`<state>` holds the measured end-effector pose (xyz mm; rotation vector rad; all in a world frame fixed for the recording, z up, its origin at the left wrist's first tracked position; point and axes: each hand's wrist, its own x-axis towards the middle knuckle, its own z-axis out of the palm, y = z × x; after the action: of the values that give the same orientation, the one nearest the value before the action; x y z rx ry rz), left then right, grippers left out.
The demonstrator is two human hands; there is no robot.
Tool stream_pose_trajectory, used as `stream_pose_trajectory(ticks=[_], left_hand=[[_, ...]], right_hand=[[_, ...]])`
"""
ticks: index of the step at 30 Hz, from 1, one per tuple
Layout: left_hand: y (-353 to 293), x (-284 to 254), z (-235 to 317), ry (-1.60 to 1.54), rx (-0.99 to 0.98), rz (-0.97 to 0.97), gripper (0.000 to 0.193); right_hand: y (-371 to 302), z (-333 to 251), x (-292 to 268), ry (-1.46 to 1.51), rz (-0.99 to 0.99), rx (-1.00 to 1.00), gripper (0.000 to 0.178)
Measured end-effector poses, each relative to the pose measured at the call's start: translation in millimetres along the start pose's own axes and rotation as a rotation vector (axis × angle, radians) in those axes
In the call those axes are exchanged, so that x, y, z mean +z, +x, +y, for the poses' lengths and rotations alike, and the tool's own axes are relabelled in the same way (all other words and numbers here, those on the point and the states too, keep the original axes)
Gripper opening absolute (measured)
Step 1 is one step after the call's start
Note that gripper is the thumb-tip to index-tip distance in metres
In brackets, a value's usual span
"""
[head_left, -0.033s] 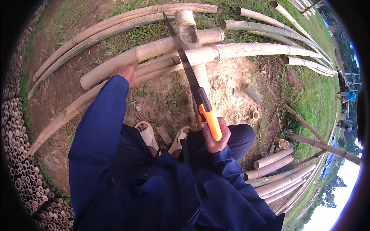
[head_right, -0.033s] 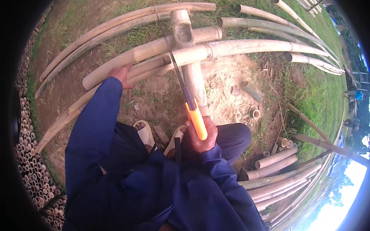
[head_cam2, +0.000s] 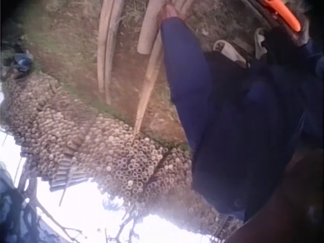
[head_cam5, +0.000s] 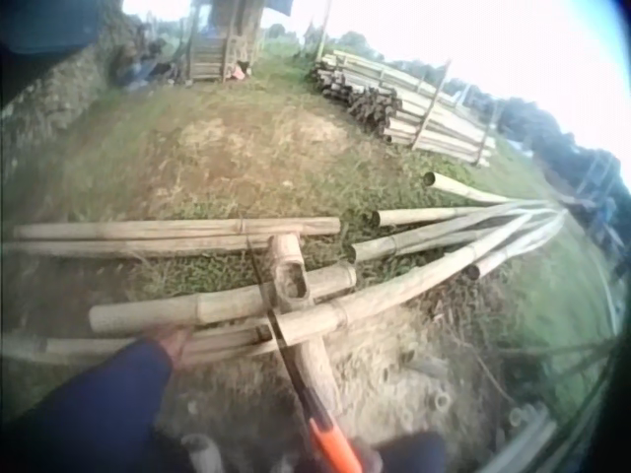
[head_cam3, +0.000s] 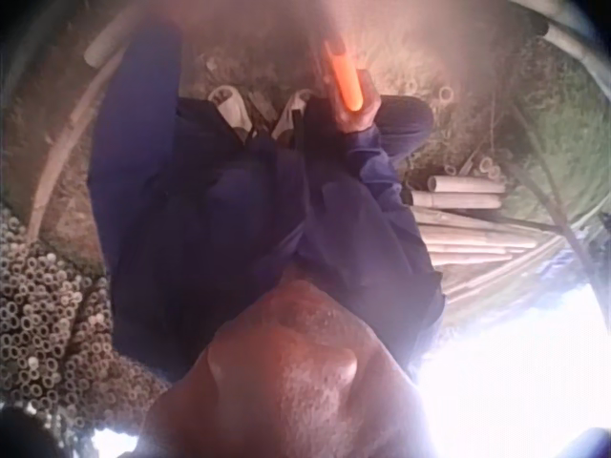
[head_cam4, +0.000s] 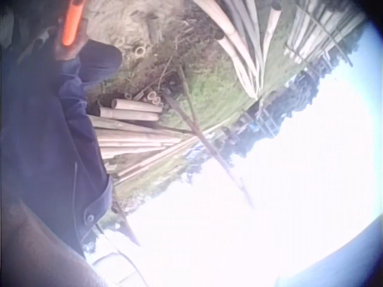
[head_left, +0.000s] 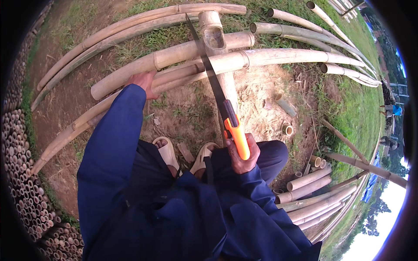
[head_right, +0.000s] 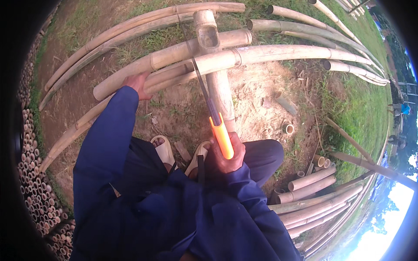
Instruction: The person cuts bamboo poles into shorter sections using a hand saw. They position each pole on a makeshift stand, saw through it, and then move the cut pieces aside before repeating the process with another pole.
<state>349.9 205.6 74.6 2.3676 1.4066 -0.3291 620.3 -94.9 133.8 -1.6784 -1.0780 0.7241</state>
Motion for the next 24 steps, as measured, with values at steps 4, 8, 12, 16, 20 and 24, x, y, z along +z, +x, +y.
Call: stream_pose_trajectory(ticks=[4, 8, 12, 16, 20, 24], left_hand=[[2.6, 0.8, 0.7, -0.002, 0.005, 0.005, 0.083], [8.7, -13.8, 7.0, 0.015, -0.027, -0.024, 0.084], [-5.0, 2.1, -4.6, 0.041, -0.014, 0.054, 0.085], [1.6, -4.2, 9.9, 0.009, -0.019, 0.04, 0.087], [14.8, -4.4, 13.1, 0.005, -0.018, -0.035, 0.089], [6.9, -7.2, -2.8, 0.012, 0.039, -0.015, 0.083]], right_hand=[[13.5, -10.9, 5.5, -0.042, -0.102, -0.001, 0.018], [37.4, -4.5, 18.8, -0.018, -0.146, 0.053, 0.02], [-13.6, -28.2, -10.5, -0.092, -0.238, 0.084, 0.03], [-6.0, -28.6, -14.9, -0.092, -0.274, 0.058, 0.029], [69.9, -7.8, 24.6, -0.049, -0.172, 0.032, 0.017], [10.5, -7.4, -12.4, 0.101, -0.258, 0.128, 0.023]])
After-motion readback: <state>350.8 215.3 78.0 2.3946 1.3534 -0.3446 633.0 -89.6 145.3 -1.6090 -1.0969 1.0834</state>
